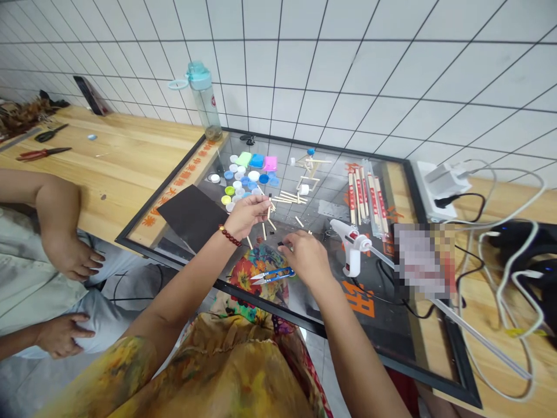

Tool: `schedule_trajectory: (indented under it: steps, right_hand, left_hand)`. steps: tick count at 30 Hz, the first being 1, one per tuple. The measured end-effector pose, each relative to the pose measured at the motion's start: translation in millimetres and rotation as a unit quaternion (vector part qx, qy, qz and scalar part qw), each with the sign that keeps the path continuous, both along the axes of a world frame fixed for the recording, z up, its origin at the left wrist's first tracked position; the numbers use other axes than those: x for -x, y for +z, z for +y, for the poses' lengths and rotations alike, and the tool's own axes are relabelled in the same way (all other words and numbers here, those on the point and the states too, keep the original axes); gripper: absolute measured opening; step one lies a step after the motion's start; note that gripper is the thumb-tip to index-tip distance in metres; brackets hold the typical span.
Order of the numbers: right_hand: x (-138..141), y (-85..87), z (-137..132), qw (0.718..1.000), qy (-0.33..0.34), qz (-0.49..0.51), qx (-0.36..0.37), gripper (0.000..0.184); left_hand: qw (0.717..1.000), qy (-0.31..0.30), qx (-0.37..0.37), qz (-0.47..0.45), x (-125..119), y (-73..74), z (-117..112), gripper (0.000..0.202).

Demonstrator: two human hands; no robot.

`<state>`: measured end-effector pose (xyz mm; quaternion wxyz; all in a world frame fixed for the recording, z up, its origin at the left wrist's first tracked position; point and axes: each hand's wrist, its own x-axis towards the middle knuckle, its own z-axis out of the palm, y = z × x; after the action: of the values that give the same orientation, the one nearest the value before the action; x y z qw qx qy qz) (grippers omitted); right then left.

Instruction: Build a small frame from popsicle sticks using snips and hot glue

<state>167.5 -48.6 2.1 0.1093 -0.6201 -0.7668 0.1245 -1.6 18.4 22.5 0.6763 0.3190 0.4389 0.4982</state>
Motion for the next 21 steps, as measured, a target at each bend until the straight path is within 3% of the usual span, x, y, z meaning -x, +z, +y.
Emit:
schedule_trajectory:
  steps: [6, 10, 14, 21]
  right_hand:
    - [-4, 0.7, 2, 0.997, 0.047, 0.057, 0.008, 0.011]
    - [-14, -2.6, 0, 0.983, 0.000, 0.183, -0.005, 0.012]
    - [-22, -10.7, -4, 0.948, -0.068, 0.310, -0.034, 0.019]
    - [-31, -26.0, -4, 0.915, -0.094, 0.389, -0.044, 0.021]
  left_hand:
    - [0.998, -0.048, 0.029, -0.033, -13, -5.9, 0, 0.024]
    - [0.997, -0.062, 0.030, -0.038, -15, -14.4, -6, 0.028]
    - [0.999, -0.051, 0.012, -0.008, -20, -19.3, -11, 0.032]
    - [0.991, -0.020, -0.077, 0.107, -25, -21.2, -11, 0.036]
